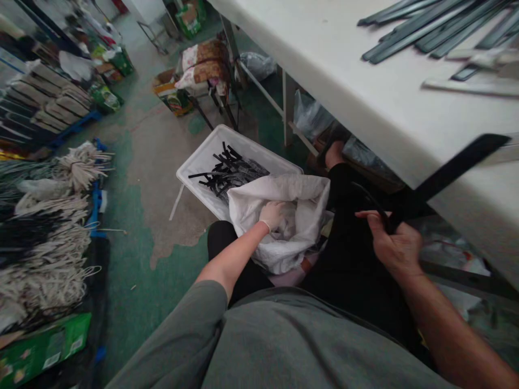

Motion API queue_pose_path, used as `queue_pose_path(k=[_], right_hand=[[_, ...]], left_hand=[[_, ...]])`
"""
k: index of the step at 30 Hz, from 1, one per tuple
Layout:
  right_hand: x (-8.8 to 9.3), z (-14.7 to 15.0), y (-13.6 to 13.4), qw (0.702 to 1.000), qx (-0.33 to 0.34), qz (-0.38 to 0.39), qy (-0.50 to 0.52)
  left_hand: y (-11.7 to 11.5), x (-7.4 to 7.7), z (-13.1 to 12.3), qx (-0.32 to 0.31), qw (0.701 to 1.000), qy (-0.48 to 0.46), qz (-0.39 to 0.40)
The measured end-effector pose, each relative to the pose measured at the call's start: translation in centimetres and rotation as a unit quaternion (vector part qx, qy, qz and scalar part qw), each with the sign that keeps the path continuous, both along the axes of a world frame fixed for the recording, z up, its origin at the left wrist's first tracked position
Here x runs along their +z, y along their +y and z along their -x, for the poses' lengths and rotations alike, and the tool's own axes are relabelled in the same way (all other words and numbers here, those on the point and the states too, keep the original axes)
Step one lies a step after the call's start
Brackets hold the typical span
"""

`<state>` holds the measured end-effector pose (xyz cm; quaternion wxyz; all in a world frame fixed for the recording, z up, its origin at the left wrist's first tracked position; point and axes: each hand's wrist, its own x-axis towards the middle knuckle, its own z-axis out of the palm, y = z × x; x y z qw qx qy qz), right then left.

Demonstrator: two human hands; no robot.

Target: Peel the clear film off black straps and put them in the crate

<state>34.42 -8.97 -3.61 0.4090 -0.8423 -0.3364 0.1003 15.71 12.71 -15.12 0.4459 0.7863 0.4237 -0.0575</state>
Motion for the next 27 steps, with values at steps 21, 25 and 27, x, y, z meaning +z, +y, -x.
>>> queue_pose_path(k=[21, 25, 27], right_hand=[[3.6, 1.7, 4.4, 0.964, 0.13, 0.012, 0.233], [5.9, 6.7, 7.0, 0.864, 0.262, 0.018, 0.43], [6.1, 8.9, 7.6, 0.826, 0.286, 0.034, 0.484]], left_hand=[[-0.6, 12.7, 9.1, -0.123, 0.864, -0.156, -0.463], [-1.8, 15.3, 9.5, -0.111, 0.849, -0.173, -0.486], [-2.0, 15.9, 9.3, -0.104, 0.845, -0.175, -0.494]])
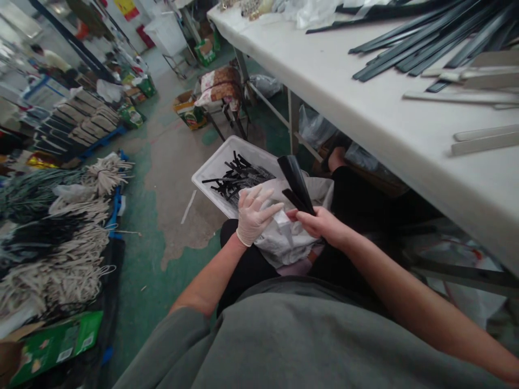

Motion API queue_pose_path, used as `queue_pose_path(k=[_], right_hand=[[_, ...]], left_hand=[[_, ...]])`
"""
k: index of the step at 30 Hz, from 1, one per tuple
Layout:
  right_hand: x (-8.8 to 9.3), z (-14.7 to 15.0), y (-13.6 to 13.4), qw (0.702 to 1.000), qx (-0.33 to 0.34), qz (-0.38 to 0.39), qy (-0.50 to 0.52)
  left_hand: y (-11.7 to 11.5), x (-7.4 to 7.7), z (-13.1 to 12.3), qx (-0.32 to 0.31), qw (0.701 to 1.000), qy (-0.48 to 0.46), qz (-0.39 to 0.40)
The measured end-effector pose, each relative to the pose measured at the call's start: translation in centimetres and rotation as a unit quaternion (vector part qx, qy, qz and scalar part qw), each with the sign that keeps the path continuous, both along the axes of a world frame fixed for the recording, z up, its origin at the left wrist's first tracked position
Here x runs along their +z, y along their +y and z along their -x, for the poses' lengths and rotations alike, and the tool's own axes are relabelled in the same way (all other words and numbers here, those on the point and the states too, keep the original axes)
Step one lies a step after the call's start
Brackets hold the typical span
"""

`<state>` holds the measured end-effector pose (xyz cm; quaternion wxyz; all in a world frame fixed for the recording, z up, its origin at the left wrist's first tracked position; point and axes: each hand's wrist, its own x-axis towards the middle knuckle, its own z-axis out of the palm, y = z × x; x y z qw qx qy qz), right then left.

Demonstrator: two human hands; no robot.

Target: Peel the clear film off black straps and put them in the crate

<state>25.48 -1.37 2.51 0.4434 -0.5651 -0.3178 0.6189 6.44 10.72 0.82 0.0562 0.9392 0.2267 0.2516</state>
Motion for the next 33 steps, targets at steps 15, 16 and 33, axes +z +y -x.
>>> queue_pose_path(k=[15, 16, 33], right_hand=[[-0.1, 2.6, -0.9, 0.987, -0.115, -0.009, -0.115], [-0.7, 2.8, -0.7, 0.984, -0.119, -0.023, -0.127], [0.3, 1.2, -4.1, 0.994, -0.02, 0.051, -0.091]], left_hand=[[-5.2, 0.5, 1.0, 0.028, 0.809, 0.022, 0.586], [-6.3, 0.6, 0.7, 0.004, 0.798, 0.02, 0.602], [6.6, 15.6, 10.9, 0.165, 0.761, -0.613, 0.133]])
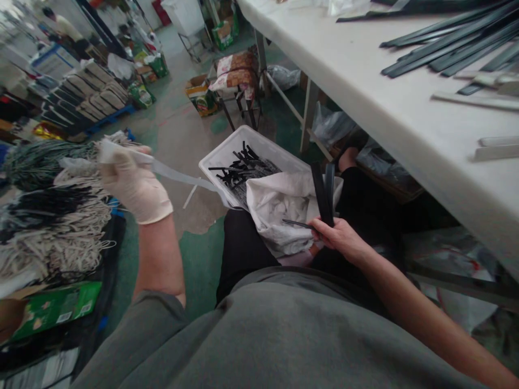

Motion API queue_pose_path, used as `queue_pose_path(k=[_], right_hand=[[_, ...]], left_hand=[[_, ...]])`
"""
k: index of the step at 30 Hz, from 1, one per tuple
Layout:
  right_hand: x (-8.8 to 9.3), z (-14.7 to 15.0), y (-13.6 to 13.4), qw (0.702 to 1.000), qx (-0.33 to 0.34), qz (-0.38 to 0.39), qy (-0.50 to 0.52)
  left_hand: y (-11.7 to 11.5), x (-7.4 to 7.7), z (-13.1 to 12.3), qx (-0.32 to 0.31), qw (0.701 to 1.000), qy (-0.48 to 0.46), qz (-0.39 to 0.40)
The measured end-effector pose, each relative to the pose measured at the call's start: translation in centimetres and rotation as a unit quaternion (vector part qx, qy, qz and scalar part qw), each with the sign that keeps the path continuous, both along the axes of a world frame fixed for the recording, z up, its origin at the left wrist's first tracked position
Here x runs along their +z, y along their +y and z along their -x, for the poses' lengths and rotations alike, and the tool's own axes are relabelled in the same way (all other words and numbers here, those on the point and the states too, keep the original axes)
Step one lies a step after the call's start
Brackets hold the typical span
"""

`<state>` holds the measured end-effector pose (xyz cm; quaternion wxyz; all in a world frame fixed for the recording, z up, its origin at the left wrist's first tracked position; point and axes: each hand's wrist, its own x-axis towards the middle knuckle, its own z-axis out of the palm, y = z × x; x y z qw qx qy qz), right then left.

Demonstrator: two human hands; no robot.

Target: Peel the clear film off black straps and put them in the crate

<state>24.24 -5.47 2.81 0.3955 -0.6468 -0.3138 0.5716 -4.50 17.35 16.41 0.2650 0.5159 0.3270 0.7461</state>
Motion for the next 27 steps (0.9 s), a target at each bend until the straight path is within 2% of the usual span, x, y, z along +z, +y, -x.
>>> queue_pose_path(k=[1, 2, 3, 4, 5, 6, 7, 9, 11, 12, 13, 15, 19, 27], right_hand=[[0.0, 0.1, 0.0, 1.0, 0.007, 0.004, 0.009], [0.1, 0.3, -0.1, 1.0, 0.016, 0.006, 0.015], [0.3, 0.4, 0.0, 1.0, 0.021, 0.005, 0.014], [0.4, 0.6, 0.0, 1.0, 0.022, 0.002, 0.009], [0.5, 0.8, 0.1, 1.0, 0.019, -0.003, 0.0], [0.6, 1.1, 0.2, 1.0, 0.015, -0.007, -0.01], [0.6, 1.3, 0.3, 1.0, 0.011, -0.007, -0.021], [0.5, 1.8, 0.4, 0.999, 0.01, 0.002, -0.043], [0.3, 2.2, 0.4, 0.997, 0.026, 0.004, -0.073], [0.1, 2.4, 0.3, 0.995, 0.038, -0.001, -0.091], [0.0, 2.5, 0.3, 0.992, 0.052, -0.01, -0.111], [-0.1, 2.8, 0.3, 0.985, 0.078, -0.027, -0.15], [-0.3, 3.1, 0.6, 0.973, 0.104, -0.043, -0.201], [-1.7, 3.3, 1.3, 0.964, 0.124, -0.023, -0.236]], left_hand=[[0.1, 1.3, 0.8, 0.027, 0.998, 0.004, -0.053], [-0.3, 1.9, 1.2, 0.03, 0.997, 0.002, -0.073], [-1.1, 1.6, 1.2, 0.009, 0.998, -0.007, -0.055], [-2.3, 0.4, 0.8, -0.033, 0.999, -0.023, 0.003], [-3.7, -1.5, 0.2, -0.085, 0.991, -0.045, 0.089], [-5.3, -4.0, -0.6, -0.141, 0.968, -0.072, 0.196], [-7.0, -6.7, -1.6, -0.181, 0.927, -0.1, 0.313], [-10.4, -12.1, -3.3, -0.198, 0.829, -0.165, 0.496], [-13.4, -15.9, -4.6, -0.209, 0.744, -0.233, 0.591], [-14.5, -17.0, -5.0, -0.22, 0.712, -0.259, 0.614], [-15.3, -17.6, -5.3, -0.233, 0.689, -0.277, 0.628], [-16.1, -17.9, -5.6, -0.251, 0.666, -0.286, 0.642], [-16.0, -17.6, -5.9, -0.259, 0.659, -0.261, 0.655], [-16.8, -18.4, -6.5, -0.266, 0.64, -0.275, 0.667]])
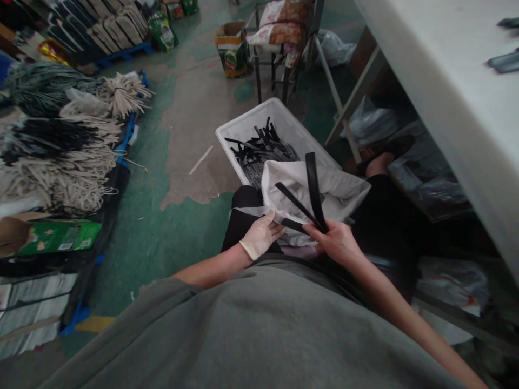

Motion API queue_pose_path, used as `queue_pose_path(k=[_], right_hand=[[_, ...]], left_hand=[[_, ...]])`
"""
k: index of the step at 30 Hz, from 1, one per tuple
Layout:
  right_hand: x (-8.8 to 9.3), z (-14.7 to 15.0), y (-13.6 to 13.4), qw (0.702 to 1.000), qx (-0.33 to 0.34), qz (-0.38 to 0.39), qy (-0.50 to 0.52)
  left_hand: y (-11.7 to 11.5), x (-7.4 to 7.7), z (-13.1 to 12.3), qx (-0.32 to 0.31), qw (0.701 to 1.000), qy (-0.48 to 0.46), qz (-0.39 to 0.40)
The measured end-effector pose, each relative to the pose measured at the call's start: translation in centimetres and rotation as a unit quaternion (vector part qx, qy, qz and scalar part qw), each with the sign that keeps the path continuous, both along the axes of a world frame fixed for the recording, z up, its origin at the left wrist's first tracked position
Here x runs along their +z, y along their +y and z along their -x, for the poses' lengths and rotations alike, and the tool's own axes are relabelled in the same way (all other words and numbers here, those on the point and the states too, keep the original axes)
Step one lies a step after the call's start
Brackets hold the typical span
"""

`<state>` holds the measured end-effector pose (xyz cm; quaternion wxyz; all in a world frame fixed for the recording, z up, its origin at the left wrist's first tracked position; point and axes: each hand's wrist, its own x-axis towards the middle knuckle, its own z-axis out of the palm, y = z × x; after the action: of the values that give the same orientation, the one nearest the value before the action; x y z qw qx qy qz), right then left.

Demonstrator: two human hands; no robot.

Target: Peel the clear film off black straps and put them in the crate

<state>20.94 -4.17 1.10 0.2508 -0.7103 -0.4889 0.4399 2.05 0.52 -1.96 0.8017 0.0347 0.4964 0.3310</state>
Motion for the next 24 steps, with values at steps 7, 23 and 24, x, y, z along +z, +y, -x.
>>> queue_pose_path(k=[7, 23, 24], right_hand=[[0.1, 1.6, 2.3, 0.994, 0.083, 0.006, -0.065], [5.5, -0.9, 3.0, 0.967, 0.215, 0.118, -0.071], [5.8, -1.5, 2.8, 0.968, 0.207, 0.118, -0.084]], left_hand=[[-0.3, -0.6, -0.1, -0.033, 0.999, -0.014, 0.008], [0.2, 1.9, 1.9, 0.023, 0.999, -0.046, 0.004], [0.2, 2.0, 2.2, 0.03, 0.998, -0.048, 0.008]])
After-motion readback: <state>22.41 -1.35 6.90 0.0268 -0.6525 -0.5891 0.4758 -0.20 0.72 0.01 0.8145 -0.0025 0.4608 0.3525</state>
